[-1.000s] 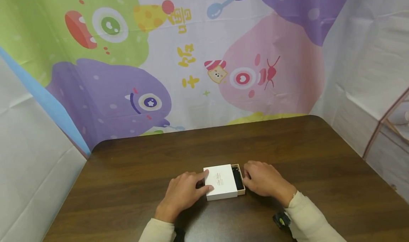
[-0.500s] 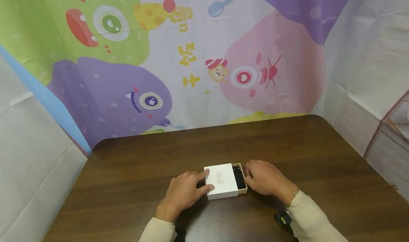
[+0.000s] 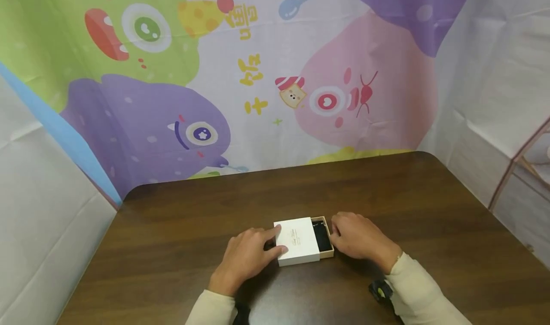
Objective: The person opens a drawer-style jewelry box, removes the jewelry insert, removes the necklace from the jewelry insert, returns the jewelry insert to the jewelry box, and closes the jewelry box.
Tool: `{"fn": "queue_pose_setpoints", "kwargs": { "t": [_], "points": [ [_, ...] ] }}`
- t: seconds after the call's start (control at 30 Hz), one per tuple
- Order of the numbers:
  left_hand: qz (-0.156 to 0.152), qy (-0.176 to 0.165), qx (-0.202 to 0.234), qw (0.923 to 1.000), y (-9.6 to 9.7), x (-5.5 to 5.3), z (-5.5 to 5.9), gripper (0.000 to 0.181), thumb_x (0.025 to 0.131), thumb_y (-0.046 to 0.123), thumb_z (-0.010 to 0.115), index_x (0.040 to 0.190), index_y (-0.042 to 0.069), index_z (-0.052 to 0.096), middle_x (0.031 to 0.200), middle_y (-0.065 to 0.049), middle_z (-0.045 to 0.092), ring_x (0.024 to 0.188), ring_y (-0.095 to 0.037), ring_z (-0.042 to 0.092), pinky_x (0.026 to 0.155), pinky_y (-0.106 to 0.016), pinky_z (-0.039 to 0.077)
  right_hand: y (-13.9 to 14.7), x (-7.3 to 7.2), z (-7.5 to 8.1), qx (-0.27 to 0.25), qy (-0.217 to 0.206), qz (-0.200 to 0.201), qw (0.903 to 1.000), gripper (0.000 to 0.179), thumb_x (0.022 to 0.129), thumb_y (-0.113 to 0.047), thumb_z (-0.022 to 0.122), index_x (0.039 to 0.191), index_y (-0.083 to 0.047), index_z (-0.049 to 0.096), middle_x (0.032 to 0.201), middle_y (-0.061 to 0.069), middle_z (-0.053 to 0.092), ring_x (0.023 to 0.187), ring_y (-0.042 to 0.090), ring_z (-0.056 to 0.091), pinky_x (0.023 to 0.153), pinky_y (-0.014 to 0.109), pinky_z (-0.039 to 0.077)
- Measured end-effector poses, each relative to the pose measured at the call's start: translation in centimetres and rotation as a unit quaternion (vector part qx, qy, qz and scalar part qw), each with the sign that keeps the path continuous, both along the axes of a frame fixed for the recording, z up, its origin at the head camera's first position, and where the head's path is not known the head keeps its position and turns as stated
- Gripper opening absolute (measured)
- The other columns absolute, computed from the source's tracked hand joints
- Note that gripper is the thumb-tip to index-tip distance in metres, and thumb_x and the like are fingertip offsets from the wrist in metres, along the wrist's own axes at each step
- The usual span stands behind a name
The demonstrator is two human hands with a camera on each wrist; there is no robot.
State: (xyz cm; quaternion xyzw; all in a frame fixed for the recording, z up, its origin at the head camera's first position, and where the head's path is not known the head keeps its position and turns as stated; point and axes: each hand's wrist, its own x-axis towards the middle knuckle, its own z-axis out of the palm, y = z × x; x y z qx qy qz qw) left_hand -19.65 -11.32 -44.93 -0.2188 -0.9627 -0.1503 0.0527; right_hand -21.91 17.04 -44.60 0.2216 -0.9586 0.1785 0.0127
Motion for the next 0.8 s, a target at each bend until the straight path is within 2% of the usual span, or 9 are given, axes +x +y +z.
{"fn": "queue_pose_setpoints", "kwargs": {
  "t": [0.47, 0.8],
  "points": [
    [0.001, 0.003, 0.003, 1.0, -0.02, -0.03, 0.02, 0.053, 0.089, 0.053, 0.07, 0.134, 0.023, 0.067, 0.108, -0.002, 0.074, 0.094, -0.023, 0.069, 0.066, -0.043, 0.052, 0.38, -0.23, 0.08, 0.013, -0.005, -0.006, 0.9999, 0.018, 0.084, -0.015, 0.061, 0.069, -0.018, 0.051, 0.07, -0.006, 0.047, 0.06, 0.013, 0.045, 0.056, 0.034, 0.04],
    [0.002, 0.004, 0.003, 1.0, -0.05, -0.11, -0.1, 0.054, 0.089, 0.054, 0.07, 0.134, 0.024, 0.068, 0.106, -0.003, 0.074, 0.092, -0.024, 0.069, 0.066, -0.044, 0.052, 0.33, -0.14, 0.16, 0.026, -0.004, -0.034, 0.9991, 0.02, 0.086, -0.017, 0.059, 0.068, -0.018, 0.049, 0.067, -0.005, 0.046, 0.058, 0.014, 0.044, 0.05, 0.034, 0.036]
  ]
}}
